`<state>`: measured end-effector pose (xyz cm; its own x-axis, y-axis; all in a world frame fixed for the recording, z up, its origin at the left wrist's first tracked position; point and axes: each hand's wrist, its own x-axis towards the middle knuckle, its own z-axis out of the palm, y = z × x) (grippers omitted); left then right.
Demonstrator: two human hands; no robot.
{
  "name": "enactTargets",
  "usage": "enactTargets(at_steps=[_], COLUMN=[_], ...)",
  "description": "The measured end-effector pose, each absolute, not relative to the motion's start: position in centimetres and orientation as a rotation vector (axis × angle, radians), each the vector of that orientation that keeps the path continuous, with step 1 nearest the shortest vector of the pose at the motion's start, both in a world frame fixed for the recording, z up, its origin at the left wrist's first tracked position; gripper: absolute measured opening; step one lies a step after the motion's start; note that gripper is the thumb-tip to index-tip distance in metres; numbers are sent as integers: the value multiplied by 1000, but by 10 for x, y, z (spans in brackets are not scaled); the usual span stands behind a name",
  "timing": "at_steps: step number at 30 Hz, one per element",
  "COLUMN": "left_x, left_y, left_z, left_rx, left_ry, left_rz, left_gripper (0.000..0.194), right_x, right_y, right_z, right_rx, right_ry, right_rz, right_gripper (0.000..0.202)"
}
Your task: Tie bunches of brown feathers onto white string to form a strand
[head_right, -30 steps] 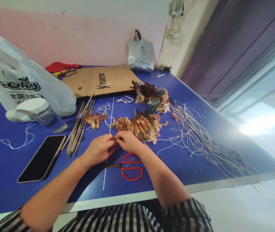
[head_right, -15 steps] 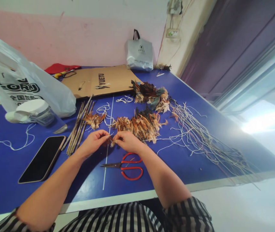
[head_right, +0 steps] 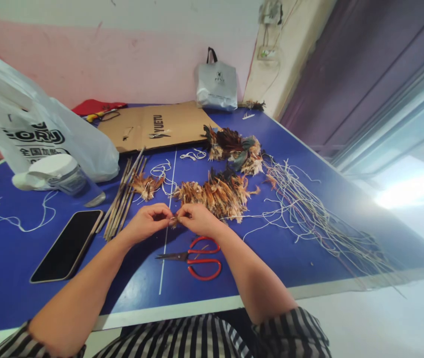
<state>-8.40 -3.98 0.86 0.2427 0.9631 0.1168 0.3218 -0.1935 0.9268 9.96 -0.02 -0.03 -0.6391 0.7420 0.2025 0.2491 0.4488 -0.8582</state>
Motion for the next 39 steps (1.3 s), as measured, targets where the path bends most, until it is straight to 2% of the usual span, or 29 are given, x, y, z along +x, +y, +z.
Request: enactTargets(at_steps=[7,11,18,22,28,34,39], left_x=[-91,-89,-86,-87,-86,-89,-89], left_y=[-33,-34,-34,-33,-33,-35,-34], left_z=[1,1,-7,-17,-21,-22,-21], left_rx=[1113,995,1208,1324,1395,1540,1509], left_ry=[1219,1113,1204,1175,1194,1215,1250], left_rz=[960,935,830,810,756,693,688], left_gripper=[25,25,28,31,30,27,25], right_x=[100,99,95,95,97,85,79], right_y=[-2,-3,-4,-3,-2,-6,-8], right_z=[0,-2,-4,-4,-5,-10,-8], right_rx=[-764,-758,-764,-731,-921,-1038,-1074], right_ry=[-2159,-2184,-2322,-2363,-2375,-2211,-2067], right_rz=[1176,1179,1090,911,721,774,971], right_gripper=[9,11,11,11,12,12,15])
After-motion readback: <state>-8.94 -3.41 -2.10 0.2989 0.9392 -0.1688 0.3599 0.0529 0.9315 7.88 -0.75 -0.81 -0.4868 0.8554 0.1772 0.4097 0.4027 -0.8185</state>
